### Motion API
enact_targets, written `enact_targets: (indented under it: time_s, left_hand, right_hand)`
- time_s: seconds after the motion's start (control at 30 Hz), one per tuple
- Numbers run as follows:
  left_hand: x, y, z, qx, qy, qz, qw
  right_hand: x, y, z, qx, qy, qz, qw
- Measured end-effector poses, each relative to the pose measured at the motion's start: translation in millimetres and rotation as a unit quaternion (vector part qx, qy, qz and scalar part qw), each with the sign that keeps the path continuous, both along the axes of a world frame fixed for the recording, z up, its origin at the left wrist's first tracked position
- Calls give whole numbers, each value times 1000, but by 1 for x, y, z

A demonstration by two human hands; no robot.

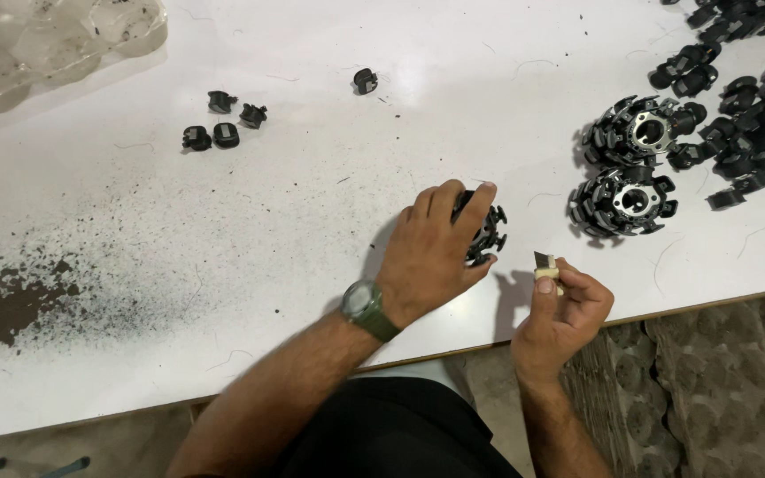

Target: The person sits at a white table and uses a small blade to trim excess material from black molded parts. They handle the parts one at a time, scraping edges and placing finished pieces aside. Larger circular assemblies are also trimmed in the same manner.

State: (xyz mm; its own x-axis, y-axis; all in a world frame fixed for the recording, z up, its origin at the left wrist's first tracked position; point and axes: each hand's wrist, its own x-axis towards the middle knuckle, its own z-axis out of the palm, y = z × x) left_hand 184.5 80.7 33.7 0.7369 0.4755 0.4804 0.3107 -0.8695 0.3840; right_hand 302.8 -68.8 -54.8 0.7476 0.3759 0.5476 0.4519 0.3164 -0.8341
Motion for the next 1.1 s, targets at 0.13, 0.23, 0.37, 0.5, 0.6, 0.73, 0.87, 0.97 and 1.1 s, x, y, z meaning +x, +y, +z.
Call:
enact_targets:
  time_s: [0.13,0.23,0.37,0.5,0.6,0.73,0.87,0.97,1.1]
  left_hand:
    - [35,18,-9,-15,29,-9,999]
    - [66,27,-12,-37,53,-31,997]
    - [116,33,-1,-76,135,-58,986]
    - [150,35,18,-65,160,-82,982]
    - [139,44,22,-48,170,-58,983]
    - [45,57,-3,-52,317,-36,946]
    - [-107,22,-34,-83,348,-47,933]
    - [-214,-26,-42,8,222,-12,975]
    - [-286,-82,-44,-122,147,113,975]
  right_hand:
    - [-1,2,1,21,1,7,1000]
    - [-1,2,0,53,-2,25,998]
    - [4,2,-3,39,-21,-3,999]
    - [15,1,-7,47,-6,-3,999]
    - [21,2,-8,51,3,-9,999]
    - [17,5,-4,54,42,-12,998]
    - [15,5,8,-11,52,0,999]
    - [13,6,19,-151,19,14,988]
    - [-4,24,32,-313,-42,121,941]
